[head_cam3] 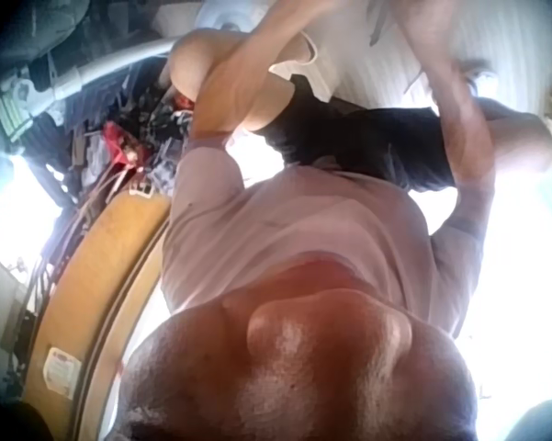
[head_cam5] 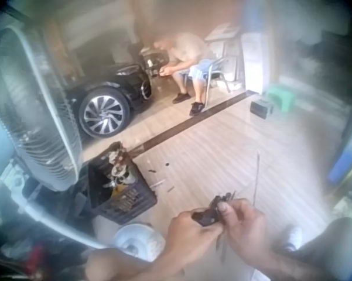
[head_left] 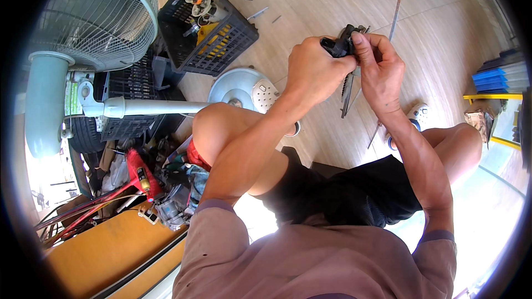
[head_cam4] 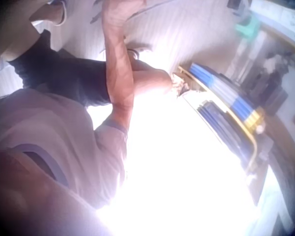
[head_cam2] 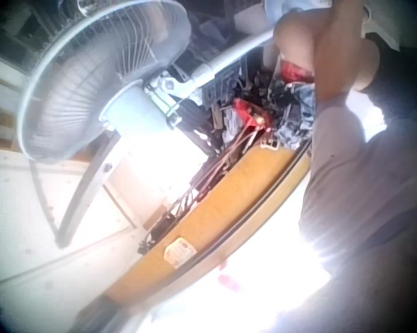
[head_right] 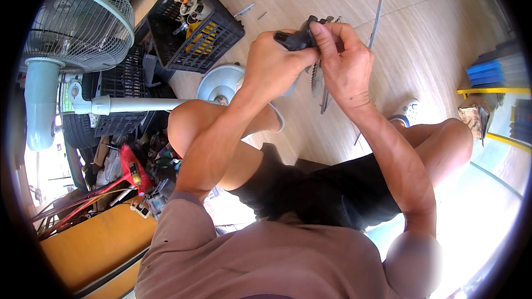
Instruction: The person assembles a power window motor and regulator assembly by hand, using a screwdriver to tighten screws on the motor casing and then fitting the motor gear onto the regulator gear teeth.
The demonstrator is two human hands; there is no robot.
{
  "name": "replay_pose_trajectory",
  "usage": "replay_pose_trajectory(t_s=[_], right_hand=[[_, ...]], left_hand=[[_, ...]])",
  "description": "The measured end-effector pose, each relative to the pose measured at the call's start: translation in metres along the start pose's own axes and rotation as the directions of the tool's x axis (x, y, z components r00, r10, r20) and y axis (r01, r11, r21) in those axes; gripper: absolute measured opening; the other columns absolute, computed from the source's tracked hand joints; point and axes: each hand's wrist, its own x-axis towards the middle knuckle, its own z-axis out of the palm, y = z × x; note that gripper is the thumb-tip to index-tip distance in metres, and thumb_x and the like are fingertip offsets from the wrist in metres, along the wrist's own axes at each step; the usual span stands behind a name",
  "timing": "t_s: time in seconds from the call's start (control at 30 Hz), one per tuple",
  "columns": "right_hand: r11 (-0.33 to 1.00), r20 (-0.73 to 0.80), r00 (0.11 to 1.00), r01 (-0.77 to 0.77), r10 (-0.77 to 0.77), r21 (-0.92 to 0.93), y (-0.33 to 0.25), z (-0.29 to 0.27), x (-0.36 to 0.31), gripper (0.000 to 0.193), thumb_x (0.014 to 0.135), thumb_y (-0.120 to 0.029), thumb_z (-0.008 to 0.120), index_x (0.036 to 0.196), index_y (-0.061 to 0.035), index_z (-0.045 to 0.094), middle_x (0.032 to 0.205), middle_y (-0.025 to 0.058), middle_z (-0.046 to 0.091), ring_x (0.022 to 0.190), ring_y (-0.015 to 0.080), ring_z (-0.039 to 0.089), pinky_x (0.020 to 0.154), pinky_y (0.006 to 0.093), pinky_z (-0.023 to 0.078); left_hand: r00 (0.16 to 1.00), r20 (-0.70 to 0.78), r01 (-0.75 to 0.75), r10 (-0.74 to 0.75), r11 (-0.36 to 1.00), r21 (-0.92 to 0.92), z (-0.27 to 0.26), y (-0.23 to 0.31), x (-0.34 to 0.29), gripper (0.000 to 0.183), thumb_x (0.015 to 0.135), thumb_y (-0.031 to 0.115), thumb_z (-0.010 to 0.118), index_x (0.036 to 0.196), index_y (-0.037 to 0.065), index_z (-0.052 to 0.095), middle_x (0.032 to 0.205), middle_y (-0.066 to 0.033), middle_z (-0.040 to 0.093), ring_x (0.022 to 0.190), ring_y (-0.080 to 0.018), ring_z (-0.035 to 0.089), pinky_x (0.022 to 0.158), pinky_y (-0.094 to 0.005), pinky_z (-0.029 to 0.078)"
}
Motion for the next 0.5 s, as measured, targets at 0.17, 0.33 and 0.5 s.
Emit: replay_pose_trajectory(t_s=[0.17, 0.33, 0.5], right_hand=[[0.997, -0.01, 0.999, 0.031, -0.031, 0.068, 0.004, -0.001, 0.0, 0.026, 0.091, -0.026, 0.075, 0.096, -0.0009, 0.07, 0.073, 0.0073, 0.071, 0.064, 0.0106, 0.064, 0.059, 0.0264, 0.051], [0.992, 0.123, 0.992, 0.003, -0.018, 0.124, 0.006, -0.005, 0.003, 0.023, 0.091, -0.02, 0.073, 0.104, -0.0007, 0.072, 0.077, 0.0073, 0.072, 0.068, 0.0103, 0.065, 0.064, 0.0255, 0.053], [0.977, 0.251, 0.968, -0.051, -0.003, 0.205, 0.007, -0.013, 0.004, 0.021, 0.094, -0.014, 0.068, 0.109, -0.0001, 0.07, 0.088, 0.0086, 0.073, 0.078, 0.0123, 0.067, 0.072, 0.0268, 0.054]], left_hand=[[1.0, -0.015, -0.025, 0.025, 1.0, -0.013, 0.001, -0.001, 0.0, 0.022, 0.075, 0.02, 0.073, 0.074, -0.001, 0.067, 0.059, -0.0015, 0.059, 0.057, -0.0093, 0.053, 0.053, -0.0293, 0.042], [1.0, -0.011, -0.013, 0.013, 1.0, -0.018, -0.001, -0.003, 0.001, 0.02, 0.076, 0.018, 0.075, 0.076, -0.001, 0.069, 0.06, -0.0007, 0.06, 0.058, -0.008, 0.053, 0.054, -0.0284, 0.042], [1.0, -0.024, -0.004, 0.002, 0.998, -0.057, -0.001, -0.008, 0.001, 0.02, 0.077, 0.017, 0.077, 0.077, -0.002, 0.069, 0.062, 0.0005, 0.061, 0.059, -0.0069, 0.053, 0.054, -0.0271, 0.041]])
